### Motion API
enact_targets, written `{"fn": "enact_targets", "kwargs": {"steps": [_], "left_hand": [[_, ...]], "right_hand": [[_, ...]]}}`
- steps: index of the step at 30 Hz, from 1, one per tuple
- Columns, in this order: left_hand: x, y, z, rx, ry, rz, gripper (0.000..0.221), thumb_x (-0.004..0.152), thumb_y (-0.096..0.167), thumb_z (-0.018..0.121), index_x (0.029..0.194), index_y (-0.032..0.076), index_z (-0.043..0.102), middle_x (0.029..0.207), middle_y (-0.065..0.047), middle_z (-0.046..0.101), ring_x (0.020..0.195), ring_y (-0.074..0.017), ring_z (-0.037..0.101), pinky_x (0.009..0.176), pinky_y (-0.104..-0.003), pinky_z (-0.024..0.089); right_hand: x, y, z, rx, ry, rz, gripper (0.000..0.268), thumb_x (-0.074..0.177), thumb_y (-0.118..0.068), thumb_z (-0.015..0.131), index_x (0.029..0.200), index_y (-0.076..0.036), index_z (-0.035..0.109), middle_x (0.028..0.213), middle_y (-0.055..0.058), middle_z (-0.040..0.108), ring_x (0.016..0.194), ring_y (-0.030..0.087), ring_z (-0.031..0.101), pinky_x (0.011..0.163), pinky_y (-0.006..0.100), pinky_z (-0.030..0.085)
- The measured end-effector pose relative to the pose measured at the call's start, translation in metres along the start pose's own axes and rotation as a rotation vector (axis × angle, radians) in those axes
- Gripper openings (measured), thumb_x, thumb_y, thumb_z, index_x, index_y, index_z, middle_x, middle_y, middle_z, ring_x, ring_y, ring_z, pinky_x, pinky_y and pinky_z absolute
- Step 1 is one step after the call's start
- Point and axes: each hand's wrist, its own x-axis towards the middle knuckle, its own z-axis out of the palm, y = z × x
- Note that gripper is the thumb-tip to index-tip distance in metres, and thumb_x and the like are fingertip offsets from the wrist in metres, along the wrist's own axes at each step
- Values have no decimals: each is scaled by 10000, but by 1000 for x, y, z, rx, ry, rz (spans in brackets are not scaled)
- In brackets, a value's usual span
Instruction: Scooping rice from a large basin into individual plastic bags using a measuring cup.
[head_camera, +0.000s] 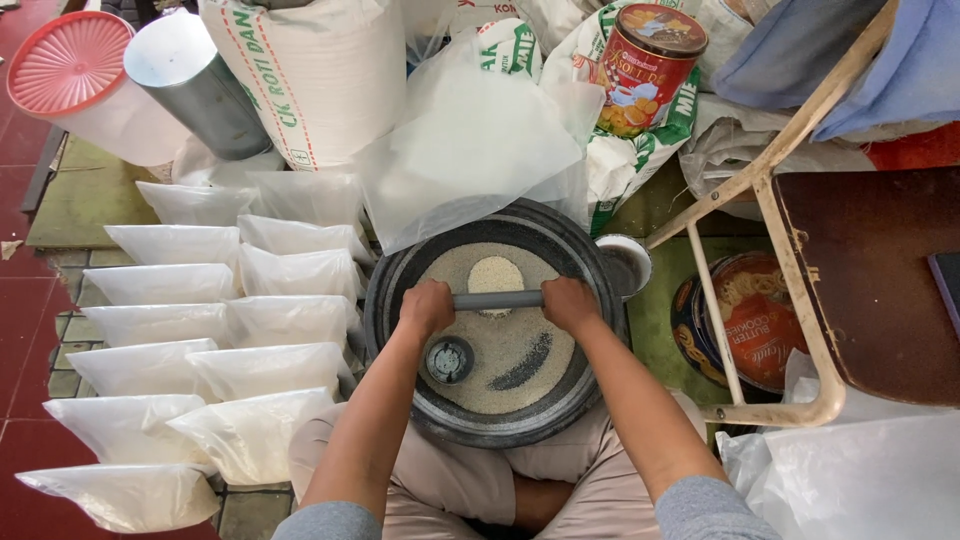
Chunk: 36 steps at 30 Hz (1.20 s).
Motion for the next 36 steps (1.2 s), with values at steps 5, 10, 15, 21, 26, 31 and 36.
{"fn": "enact_targets", "kwargs": {"steps": [5,10,15,21,26,31,36], "left_hand": [[-7,3,-4,-7,-24,-18,137,796,126,697,756,30,786,704,-171,731,703,-347,764,697,-495,626],[-12,7,-8,-16,-48,-45,159,813,129,695,817,14,804,765,-189,759,768,-371,786,730,-508,631],[-9,8,-8,-8,-44,-49,149,812,108,686,799,15,801,746,-185,751,756,-378,784,729,-517,636],[-12,9,-11,-12,-22,-51,166,802,122,695,849,8,807,805,-203,776,822,-396,798,775,-533,642],[-8,7,-2,-1,-3,-45,204,794,147,701,869,-11,805,819,-218,772,826,-411,794,754,-549,637],[-12,8,-1,24,39,-15,160,797,96,679,828,-11,794,754,-191,753,749,-387,783,693,-517,633],[-44,4,-3,3,158,42,164,793,97,734,894,-17,794,760,-190,747,737,-385,782,680,-512,643]], "right_hand": [[-3,-3,-1,7,-7,6,121,870,-71,660,808,-11,744,696,191,729,639,322,735,520,384,544],[-5,-3,1,14,-24,13,115,867,-72,668,847,3,752,749,217,750,691,352,757,542,403,569],[-4,-4,-1,14,-11,22,121,880,-72,665,891,5,758,763,206,751,717,356,765,563,406,582],[-7,-6,-3,-12,-12,30,142,872,-68,677,956,10,761,840,222,767,783,381,778,619,440,619],[-8,-7,-2,-8,-1,33,148,883,-63,669,971,10,763,848,219,768,796,388,780,629,451,624],[-13,-6,5,5,58,29,134,893,-48,645,963,10,744,832,205,752,788,381,774,639,464,622],[-50,-24,2,56,82,45,160,877,-67,652,998,9,724,868,222,744,809,400,767,651,489,627]]}}
